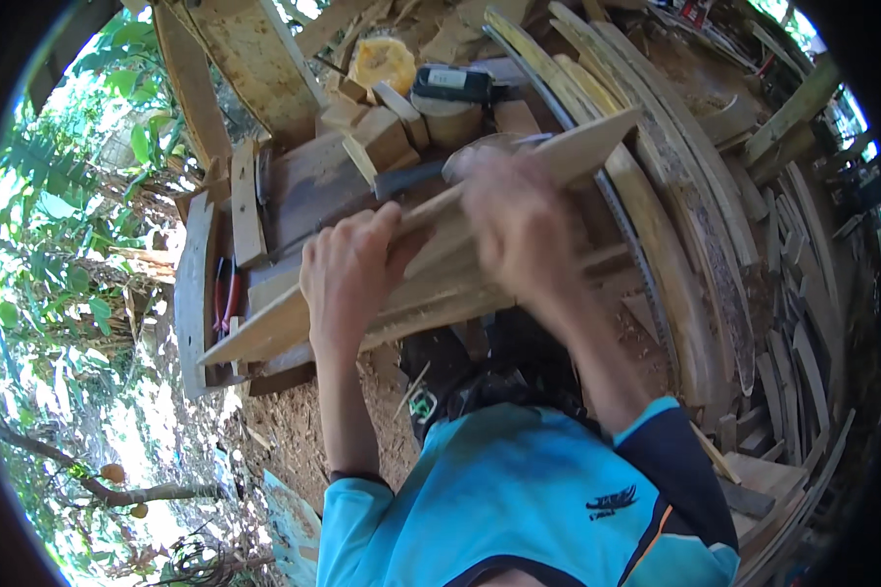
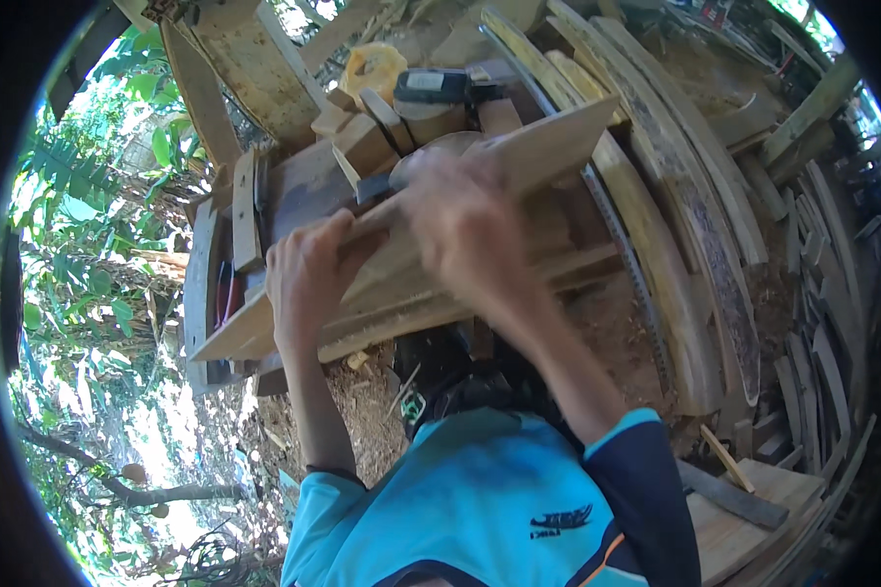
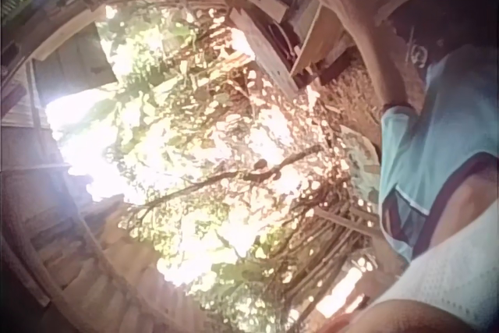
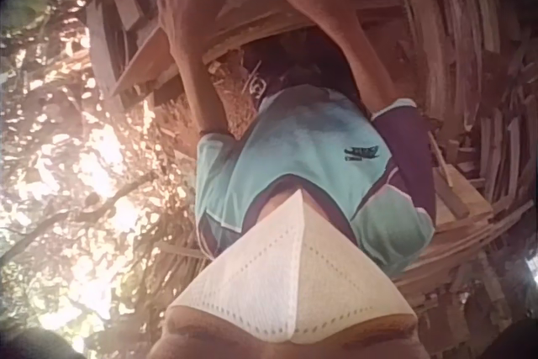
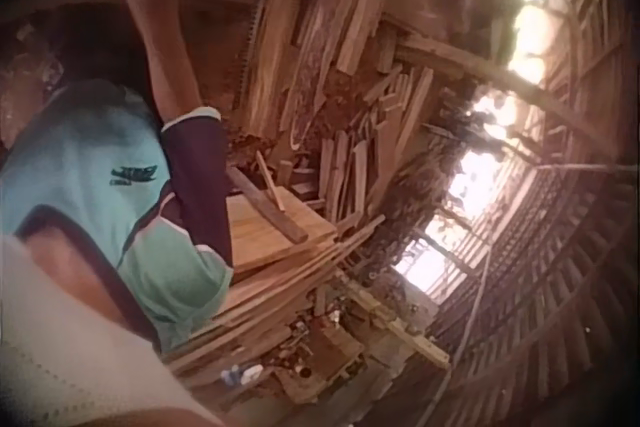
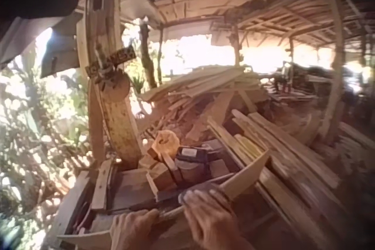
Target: The person uses a chisel and mallet to carve and shape a wooden plank on a workbench. They repeatedly strike the chisel to remove wood, then measure the plank with a tape measure and smooth the surface with sandpaper.
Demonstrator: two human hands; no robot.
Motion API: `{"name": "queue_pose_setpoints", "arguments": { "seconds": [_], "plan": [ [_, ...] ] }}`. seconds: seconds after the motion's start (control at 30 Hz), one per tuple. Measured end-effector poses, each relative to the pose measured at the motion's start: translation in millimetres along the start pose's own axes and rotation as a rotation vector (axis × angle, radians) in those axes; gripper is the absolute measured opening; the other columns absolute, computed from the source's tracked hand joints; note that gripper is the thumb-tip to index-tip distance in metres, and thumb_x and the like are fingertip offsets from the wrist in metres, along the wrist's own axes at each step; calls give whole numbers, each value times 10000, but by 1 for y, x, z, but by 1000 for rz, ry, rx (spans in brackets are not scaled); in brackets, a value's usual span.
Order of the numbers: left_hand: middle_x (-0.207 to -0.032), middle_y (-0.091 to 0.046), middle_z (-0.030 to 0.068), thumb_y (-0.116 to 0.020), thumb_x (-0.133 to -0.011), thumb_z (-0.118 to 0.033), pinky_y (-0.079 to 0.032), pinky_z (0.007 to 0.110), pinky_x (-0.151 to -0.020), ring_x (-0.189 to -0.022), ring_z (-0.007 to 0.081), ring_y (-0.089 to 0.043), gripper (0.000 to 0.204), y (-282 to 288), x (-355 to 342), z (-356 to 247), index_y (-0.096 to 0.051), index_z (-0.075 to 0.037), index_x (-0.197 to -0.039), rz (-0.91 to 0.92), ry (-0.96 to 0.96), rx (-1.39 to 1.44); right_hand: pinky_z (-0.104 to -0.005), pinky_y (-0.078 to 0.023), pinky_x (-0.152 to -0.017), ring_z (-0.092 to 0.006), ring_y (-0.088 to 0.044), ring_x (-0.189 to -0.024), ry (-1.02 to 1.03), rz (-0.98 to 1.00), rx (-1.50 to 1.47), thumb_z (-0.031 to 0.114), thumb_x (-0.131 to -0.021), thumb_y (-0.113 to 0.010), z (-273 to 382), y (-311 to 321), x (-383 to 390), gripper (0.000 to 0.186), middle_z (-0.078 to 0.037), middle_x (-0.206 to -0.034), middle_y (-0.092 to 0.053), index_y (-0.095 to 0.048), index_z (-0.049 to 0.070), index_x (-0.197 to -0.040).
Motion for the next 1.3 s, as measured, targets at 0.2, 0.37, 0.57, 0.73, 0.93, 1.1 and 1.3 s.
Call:
{"name": "queue_pose_setpoints", "arguments": {
  "seconds": [0.2, 0.37, 0.57, 0.73, 0.93, 1.1, 1.3],
  "plan": [
    [-657, -585, 99, -638, -759, -354, -414, 419, -539, -626, 333, -570, 322, 2, 1, -7, -521, -56, -716, 30, 51, 4, -428, -407, -869, -322, -572, -912, -182, -34, 93, 130, -851, -490, -19, 5, -2, 186, -168, -976, -614, -613, 7, -916],
    [-624, -571, 96, -607, -780, -378, -424, 404, -535, -610, 308, -580, 327, 2, 4, -7, -529, -64, -726, 10, 18, -9, -397, -433, -871, -312, -555, -972, -69, 116, -18, 52, -837, -493, -29, 19, -2, 149, -159, -980, -602, -602, 1, -924],
    [-620, -568, 100, -593, -791, -380, -428, 405, -537, -608, 302, -585, 338, 0, 1, -7, -521, -58, -716, 45, 49, -34, -396, -412, -906, -310, -553, -997, 103, 58, 103, 91, -856, -499, -21, 8, 11, 187, -175, -1038, -593, -600, -9, -977],
    [-596, -557, 126, -650, -753, -357, -413, 411, -524, -578, 339, -555, 356, 2, 1, -9, -508, -43, -668, -30, 46, 20, -421, -346, -966, -284, -530, -1056, -20, 27, 125, 89, -832, -524, -54, 9, -6, 163, -144, -1012, -611, -625, 16, -936],
    [-598, -553, 108, -638, -758, -365, -420, 407, -522, -584, 320, -565, 345, 4, 6, -13, -511, -52, -690, -5, 48, -14, -438, -368, -869, -263, -537, -973, 35, 68, 151, 77, -824, -522, -46, 20, -9, 128, -125, -958, -616, -633, 33, -871],
    [-606, -556, 84, -609, -776, -380, -430, 391, -507, -578, 288, -578, 326, 1, 7, -12, -522, -71, -722, -19, 0, -24, -438, -290, -969, -250, -484, -1086, 70, 98, 112, 171, -861, -508, 24, -3, 18, 205, -103, -1043, -608, -629, 81, -999],
    [-606, -570, 96, -630, -758, -366, -444, 380, -515, -583, 286, -590, 318, 2, 7, -9, -537, -65, -709, -12, 10, -28, -461, -242, -1002, -292, -394, -1193, -25, 202, 158, 340, -852, -536, -3, 12, 19, 284, -112, -1288, -448, -615, 166, -1061]
  ]
}}
Point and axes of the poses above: each hand's wrist, its own x-axis away from the middle knuckle, its own y-axis out of the back of the hand, z = x × y, the point moved 3 cm from there along -x, towards the middle knuckle
